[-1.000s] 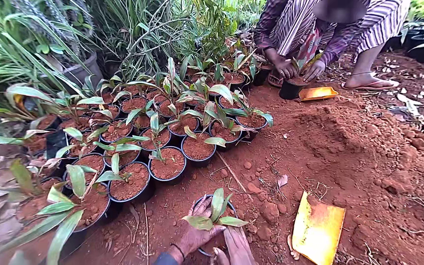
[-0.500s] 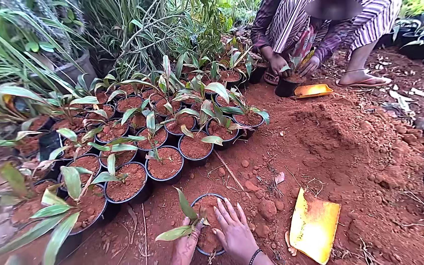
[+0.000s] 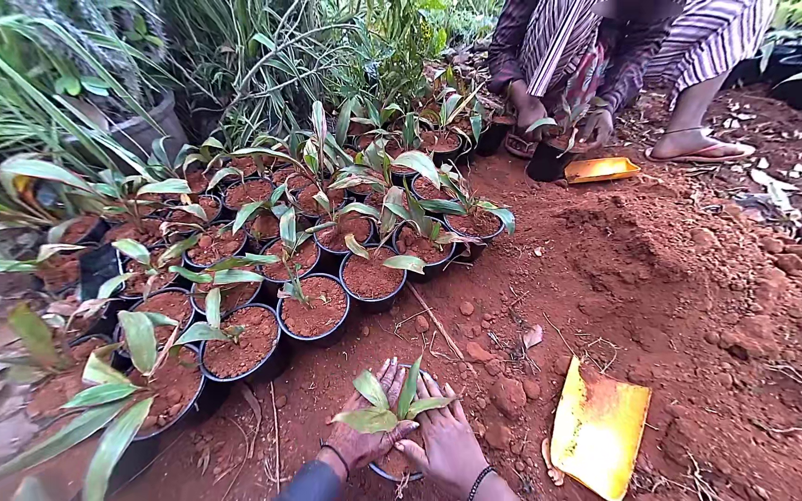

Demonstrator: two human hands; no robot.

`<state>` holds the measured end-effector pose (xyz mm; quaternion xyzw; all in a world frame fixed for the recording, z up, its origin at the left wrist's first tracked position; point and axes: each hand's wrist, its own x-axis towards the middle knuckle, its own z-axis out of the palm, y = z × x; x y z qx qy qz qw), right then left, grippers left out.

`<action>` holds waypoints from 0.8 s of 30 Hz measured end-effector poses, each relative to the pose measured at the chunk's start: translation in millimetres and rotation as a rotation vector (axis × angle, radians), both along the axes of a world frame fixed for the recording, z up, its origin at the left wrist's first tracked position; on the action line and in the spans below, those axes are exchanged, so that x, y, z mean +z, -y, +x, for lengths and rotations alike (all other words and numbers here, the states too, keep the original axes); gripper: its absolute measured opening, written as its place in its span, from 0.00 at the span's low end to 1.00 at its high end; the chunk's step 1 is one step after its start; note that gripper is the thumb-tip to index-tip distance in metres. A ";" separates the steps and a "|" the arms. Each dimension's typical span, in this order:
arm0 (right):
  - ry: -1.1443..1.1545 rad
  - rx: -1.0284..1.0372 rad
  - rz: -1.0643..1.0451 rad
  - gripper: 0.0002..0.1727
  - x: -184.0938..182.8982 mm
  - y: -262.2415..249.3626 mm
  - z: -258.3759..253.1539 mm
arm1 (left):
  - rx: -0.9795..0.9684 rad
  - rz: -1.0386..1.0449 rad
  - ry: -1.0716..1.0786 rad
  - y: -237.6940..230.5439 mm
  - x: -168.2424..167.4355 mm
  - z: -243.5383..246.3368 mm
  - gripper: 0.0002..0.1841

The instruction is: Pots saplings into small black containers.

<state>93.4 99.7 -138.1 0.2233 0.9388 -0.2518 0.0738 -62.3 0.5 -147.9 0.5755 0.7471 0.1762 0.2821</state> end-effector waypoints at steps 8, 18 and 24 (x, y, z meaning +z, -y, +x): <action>-0.011 -0.077 -0.160 0.51 6.7 3.7 11.5 | -0.033 -0.010 0.059 7.3 9.7 -7.3 0.45; -0.020 -0.656 -0.654 0.30 15.9 -23.4 9.4 | 0.975 -0.060 0.701 38.7 20.0 37.9 0.26; -0.232 -0.726 -0.706 0.13 30.3 -14.9 9.6 | 0.990 0.147 0.622 34.8 54.1 37.4 0.26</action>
